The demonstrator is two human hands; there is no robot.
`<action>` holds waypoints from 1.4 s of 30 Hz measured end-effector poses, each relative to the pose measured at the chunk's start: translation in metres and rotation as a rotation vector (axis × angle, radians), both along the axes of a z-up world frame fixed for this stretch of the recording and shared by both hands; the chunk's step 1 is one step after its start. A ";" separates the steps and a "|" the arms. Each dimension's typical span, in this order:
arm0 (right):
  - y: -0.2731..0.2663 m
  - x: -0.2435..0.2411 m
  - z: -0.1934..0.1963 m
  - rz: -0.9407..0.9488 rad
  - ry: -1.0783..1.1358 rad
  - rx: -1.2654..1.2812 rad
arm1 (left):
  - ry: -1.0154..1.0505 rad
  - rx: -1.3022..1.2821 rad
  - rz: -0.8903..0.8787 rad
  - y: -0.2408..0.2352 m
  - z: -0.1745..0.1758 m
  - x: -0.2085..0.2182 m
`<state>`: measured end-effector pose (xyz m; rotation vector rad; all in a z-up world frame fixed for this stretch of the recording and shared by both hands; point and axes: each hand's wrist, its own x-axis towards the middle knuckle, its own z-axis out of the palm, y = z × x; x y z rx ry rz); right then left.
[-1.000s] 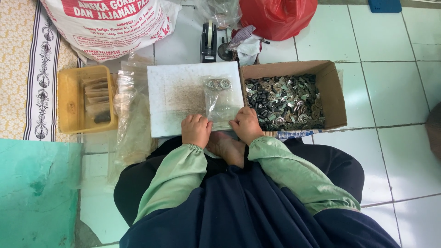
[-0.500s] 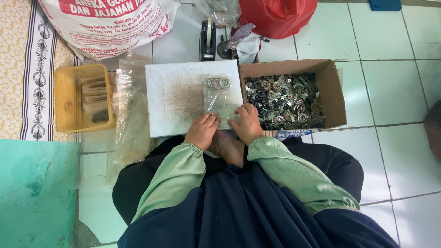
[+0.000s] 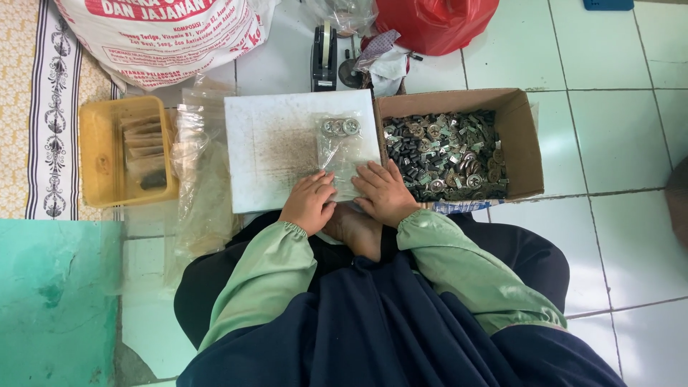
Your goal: Manually sorting and packaging small metal clips into plastic bags.
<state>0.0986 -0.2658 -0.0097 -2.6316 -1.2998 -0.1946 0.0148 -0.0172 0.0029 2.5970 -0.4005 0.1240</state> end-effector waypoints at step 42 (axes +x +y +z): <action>0.012 -0.001 0.017 -0.296 0.443 0.246 | -0.154 -0.037 0.257 -0.027 -0.031 0.003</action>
